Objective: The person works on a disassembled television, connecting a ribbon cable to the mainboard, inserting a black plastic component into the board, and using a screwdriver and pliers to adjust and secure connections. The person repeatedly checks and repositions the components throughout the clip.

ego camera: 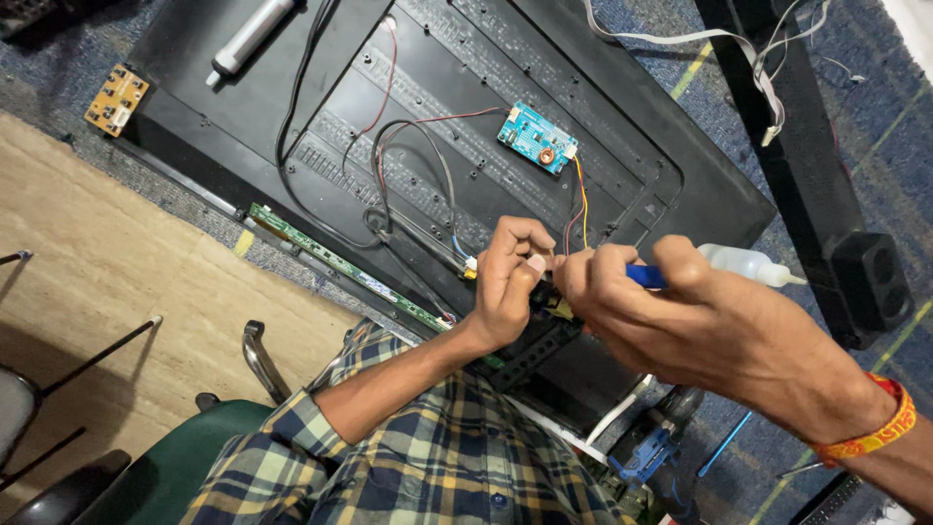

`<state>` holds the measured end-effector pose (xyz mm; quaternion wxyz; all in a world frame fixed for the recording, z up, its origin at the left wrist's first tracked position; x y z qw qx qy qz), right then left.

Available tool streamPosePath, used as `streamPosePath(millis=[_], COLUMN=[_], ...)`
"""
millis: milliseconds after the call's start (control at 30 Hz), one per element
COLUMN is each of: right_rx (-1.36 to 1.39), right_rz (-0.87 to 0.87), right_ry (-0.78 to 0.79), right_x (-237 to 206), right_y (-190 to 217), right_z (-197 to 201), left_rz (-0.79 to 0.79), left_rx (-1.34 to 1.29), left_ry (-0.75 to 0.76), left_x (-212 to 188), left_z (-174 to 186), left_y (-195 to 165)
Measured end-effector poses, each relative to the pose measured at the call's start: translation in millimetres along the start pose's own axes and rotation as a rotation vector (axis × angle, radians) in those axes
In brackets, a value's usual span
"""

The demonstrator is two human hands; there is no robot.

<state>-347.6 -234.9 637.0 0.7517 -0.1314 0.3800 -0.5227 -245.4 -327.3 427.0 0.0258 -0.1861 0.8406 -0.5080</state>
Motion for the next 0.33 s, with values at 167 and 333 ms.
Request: streamPosePath(millis=[167,333], right_rx=[0.008,0.135], right_rz=[-0.005,-0.236], right_ry=[0.022,0.086], right_x=[2,-17], right_y=[0,-6], right_z=[-2,3], left_rz=[0.014,-0.030], left_rx=[0.078,0.205], left_ry=[-0.027,-0.002], left_x=[2,-4], left_z=[1,4], left_y=[1,2])
Point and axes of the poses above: each hand's wrist, its own x-axis towards the middle knuckle, its own z-axis out of the back of the hand, y = z × x, the point moved 1 cm from there along x, towards the middle knuckle, and after that the axes turned 5 degrees about y, right-handed, at the moved point
